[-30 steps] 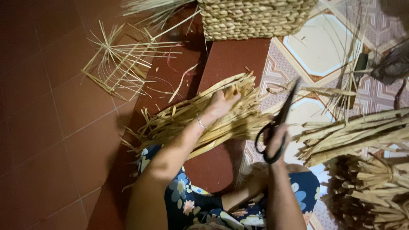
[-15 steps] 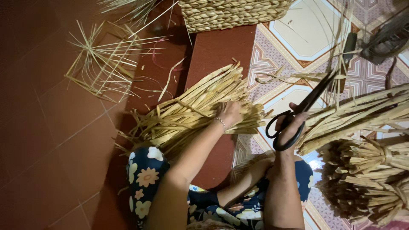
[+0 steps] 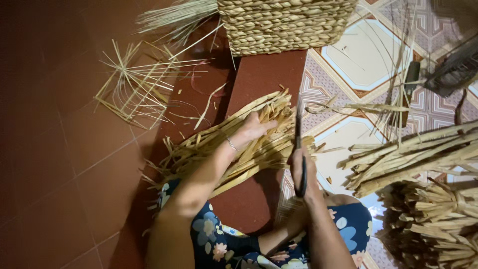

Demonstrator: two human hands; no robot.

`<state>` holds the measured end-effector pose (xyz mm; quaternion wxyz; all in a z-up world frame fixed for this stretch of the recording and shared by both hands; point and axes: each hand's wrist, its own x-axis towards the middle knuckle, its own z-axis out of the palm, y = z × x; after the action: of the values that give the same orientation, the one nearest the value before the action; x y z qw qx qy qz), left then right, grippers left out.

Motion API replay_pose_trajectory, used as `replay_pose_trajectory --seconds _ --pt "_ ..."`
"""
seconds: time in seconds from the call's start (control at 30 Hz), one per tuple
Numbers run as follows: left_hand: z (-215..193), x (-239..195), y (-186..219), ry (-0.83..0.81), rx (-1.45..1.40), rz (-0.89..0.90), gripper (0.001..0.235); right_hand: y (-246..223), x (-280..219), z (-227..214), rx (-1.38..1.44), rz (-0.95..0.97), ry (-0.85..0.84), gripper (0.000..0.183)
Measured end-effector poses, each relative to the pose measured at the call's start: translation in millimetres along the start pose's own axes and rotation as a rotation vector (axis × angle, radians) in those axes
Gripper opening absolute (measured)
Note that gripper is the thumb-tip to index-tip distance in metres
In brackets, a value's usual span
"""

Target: The person uses shears to trim a bundle of dried palm leaves, then splits the leaves into thinner strips by hand. The trimmed and split pieces are placed into a pile on the floor.

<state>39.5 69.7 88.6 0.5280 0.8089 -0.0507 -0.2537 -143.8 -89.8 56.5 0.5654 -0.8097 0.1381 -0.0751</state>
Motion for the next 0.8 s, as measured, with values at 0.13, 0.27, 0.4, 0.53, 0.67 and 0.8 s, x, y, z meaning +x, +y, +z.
replay_pose_trajectory --seconds 0.13,0.27,0.4,0.53,0.67,0.8 --pt "-8 -9 -8 0.063 -0.067 0.088 0.077 -20 -6 10 -0.051 0.002 -0.025 0.053" --pt "-7 -10 -7 0.103 -0.117 0.142 0.059 -36 -8 5 -0.124 0.012 -0.026 0.052" --pt "-3 -13 4 0.097 -0.197 0.246 0.043 -43 -11 1 -0.17 -0.017 -0.021 0.051" --pt "0 -21 9 0.078 -0.163 0.214 0.039 -42 -11 3 -0.201 -0.027 -0.017 0.048" --pt "4 -23 14 0.109 -0.171 0.176 0.041 -37 -9 3 -0.235 -0.047 -0.01 0.049" --pt "3 -23 16 0.067 -0.132 0.121 0.04 -34 -9 7 -0.28 -0.043 -0.025 0.051"
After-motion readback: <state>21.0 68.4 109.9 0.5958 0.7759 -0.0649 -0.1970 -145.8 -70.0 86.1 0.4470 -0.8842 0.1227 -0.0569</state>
